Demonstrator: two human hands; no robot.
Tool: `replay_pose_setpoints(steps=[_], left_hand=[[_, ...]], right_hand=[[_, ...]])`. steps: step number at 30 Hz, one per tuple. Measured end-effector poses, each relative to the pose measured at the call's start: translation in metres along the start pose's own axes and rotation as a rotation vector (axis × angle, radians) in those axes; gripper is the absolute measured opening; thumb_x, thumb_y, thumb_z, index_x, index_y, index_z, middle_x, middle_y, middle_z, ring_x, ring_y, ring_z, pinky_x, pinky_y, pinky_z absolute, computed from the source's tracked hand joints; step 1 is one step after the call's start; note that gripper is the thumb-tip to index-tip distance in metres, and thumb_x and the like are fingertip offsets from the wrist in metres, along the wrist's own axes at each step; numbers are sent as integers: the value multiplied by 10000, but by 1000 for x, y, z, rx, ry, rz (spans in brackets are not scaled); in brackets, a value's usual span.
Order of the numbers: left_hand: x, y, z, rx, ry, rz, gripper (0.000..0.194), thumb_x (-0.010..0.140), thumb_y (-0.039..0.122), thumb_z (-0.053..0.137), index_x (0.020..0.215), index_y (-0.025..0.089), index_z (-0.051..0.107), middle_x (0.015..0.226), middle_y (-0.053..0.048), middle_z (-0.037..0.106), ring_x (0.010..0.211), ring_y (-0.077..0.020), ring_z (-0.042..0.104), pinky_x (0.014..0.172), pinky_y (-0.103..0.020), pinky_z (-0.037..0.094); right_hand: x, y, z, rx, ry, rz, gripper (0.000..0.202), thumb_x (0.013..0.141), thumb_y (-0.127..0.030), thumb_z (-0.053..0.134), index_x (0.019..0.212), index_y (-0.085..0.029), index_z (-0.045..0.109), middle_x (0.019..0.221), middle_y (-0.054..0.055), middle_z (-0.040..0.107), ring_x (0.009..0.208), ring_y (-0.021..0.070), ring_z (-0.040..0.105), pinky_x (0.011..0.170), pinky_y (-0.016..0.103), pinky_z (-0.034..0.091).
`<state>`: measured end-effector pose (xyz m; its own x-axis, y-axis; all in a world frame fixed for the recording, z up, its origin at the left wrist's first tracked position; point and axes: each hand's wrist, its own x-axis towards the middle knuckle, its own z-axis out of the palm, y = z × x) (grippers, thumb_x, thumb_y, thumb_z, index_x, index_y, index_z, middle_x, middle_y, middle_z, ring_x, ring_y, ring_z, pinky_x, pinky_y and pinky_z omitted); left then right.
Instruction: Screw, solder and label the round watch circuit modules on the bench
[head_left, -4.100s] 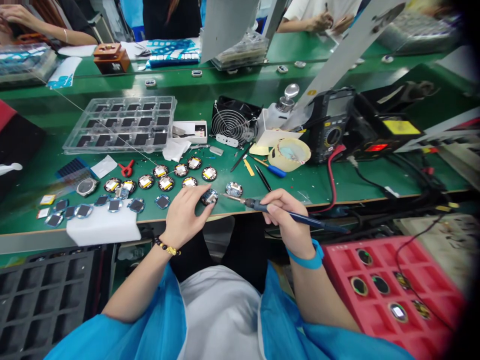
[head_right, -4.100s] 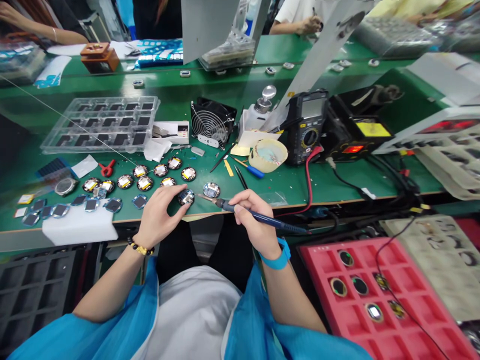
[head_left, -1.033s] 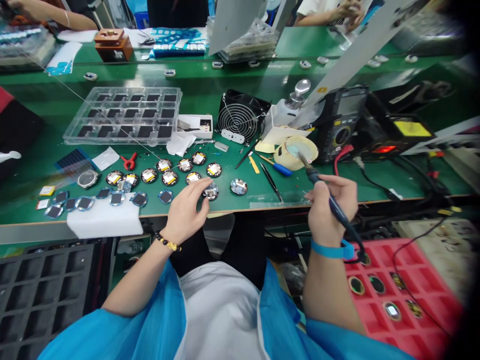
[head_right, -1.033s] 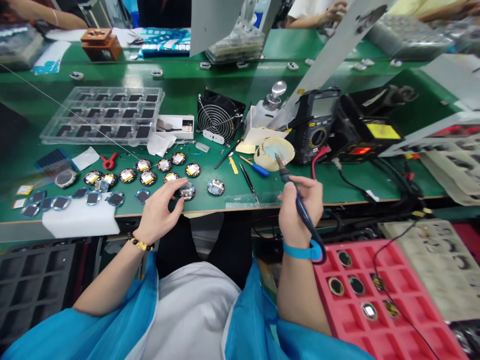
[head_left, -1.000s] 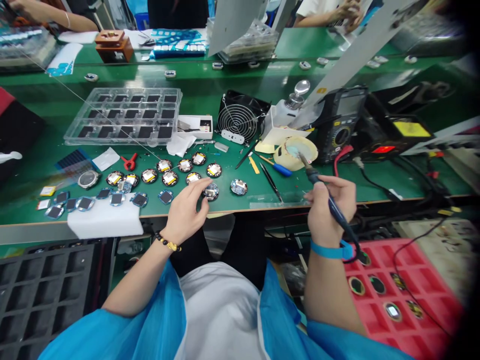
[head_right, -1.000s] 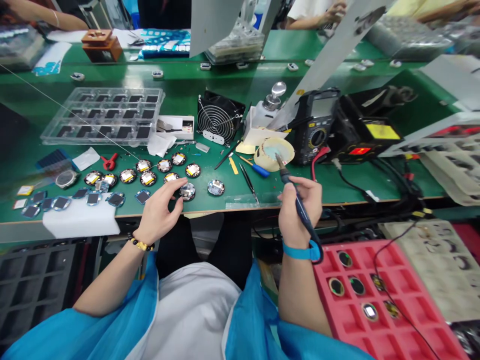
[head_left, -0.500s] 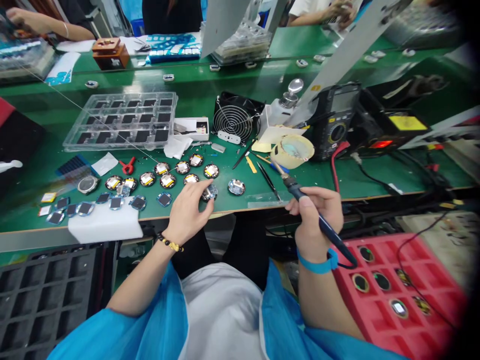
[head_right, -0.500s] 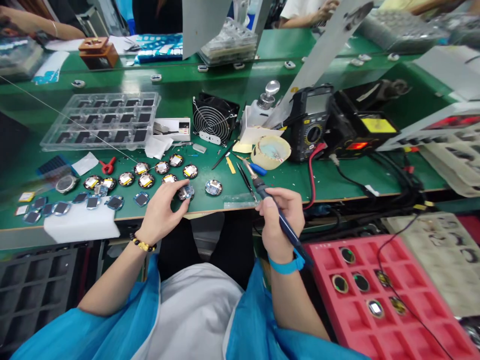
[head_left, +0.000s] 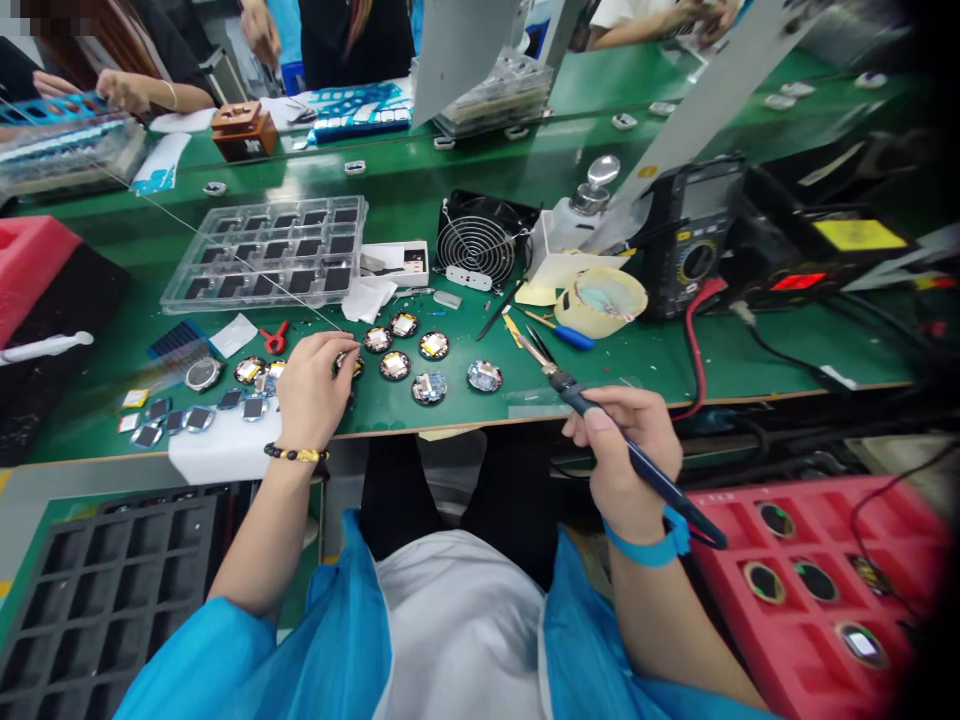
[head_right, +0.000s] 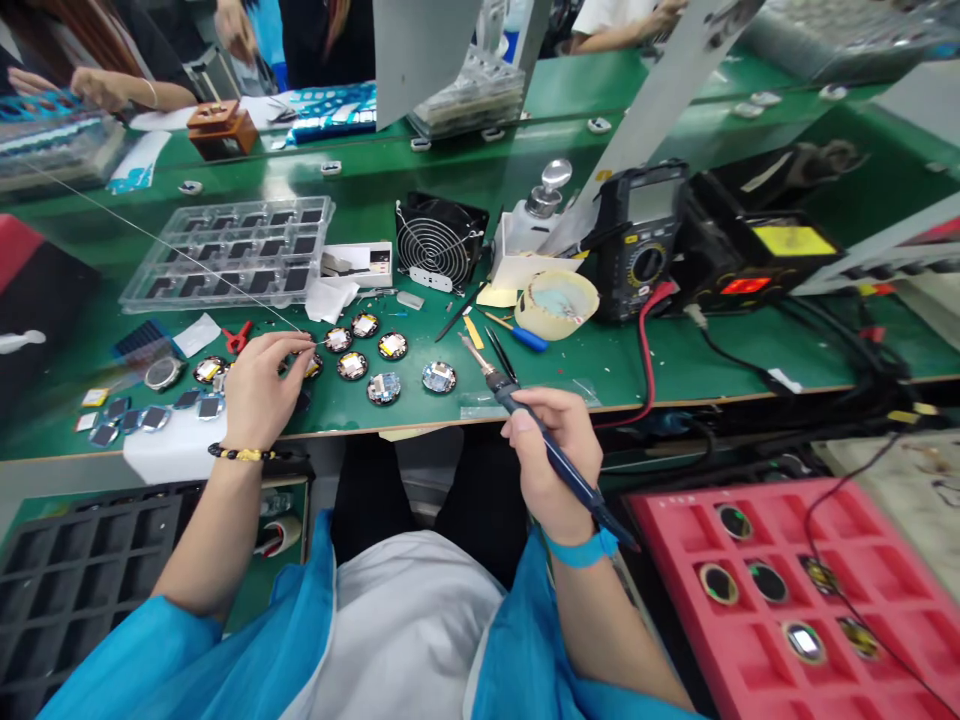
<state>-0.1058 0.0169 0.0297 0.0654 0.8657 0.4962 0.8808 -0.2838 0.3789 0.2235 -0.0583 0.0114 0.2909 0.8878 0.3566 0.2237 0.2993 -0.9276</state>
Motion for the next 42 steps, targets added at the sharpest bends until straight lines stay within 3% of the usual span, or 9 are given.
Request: replay_pose_setpoints(steps=[3, 6, 9, 15, 33, 42], left_hand=[[-12, 19, 1, -201, 8, -10, 169, 1024, 340, 649, 1087, 244, 773, 1074, -38, 812, 1010, -218, 745, 915, -362, 580], [-28, 39, 5, -372, -71, -10, 134, 1010, 334, 681, 1038, 238, 770, 1000, -20, 810, 861, -168, 731, 760, -289, 564], [-40, 48, 13, -411, -144, 16, 97, 1006, 276, 675, 967, 225, 746, 969, -19, 787, 771, -145, 662, 704, -279, 525], [-47, 44, 20, -386, -145, 39, 79, 1005, 227, 665, 936, 214, 702, 902, -5, 741, 701, -138, 550, 716, -305, 474], [-44, 45, 24, -370, -165, 104, 77, 1014, 221, 652, 964, 207, 708, 891, -22, 737, 756, -154, 598, 706, -306, 483], [-45, 47, 25, -353, -169, 84, 74, 1019, 228, 647, 973, 215, 703, 911, -15, 747, 758, -154, 615, 713, -305, 500]], right_hand=[[-5, 1, 3, 4, -53, 5, 152, 993, -344, 684, 1080, -220, 685, 733, -4, 651, 631, 166, 619, 606, 309, 484], [-11, 3, 6, 23, -123, 20, 135, 1006, -328, 667, 1083, -219, 688, 698, -20, 634, 594, 145, 589, 569, 283, 451], [-17, 5, 10, 77, -181, 39, 121, 1018, -322, 649, 1075, -225, 693, 617, -48, 565, 533, 133, 530, 530, 276, 420], [-19, 6, 16, 120, -232, 72, 133, 1048, -326, 607, 1031, -232, 701, 544, -67, 473, 462, 118, 434, 477, 278, 346], [-13, 6, 23, 24, -270, 96, 179, 1059, -357, 596, 988, -232, 703, 547, -66, 467, 466, 113, 434, 483, 275, 300], [-9, -6, 24, -98, -311, -7, 166, 1049, -316, 583, 967, -231, 700, 540, -65, 525, 460, 107, 454, 502, 268, 318]])
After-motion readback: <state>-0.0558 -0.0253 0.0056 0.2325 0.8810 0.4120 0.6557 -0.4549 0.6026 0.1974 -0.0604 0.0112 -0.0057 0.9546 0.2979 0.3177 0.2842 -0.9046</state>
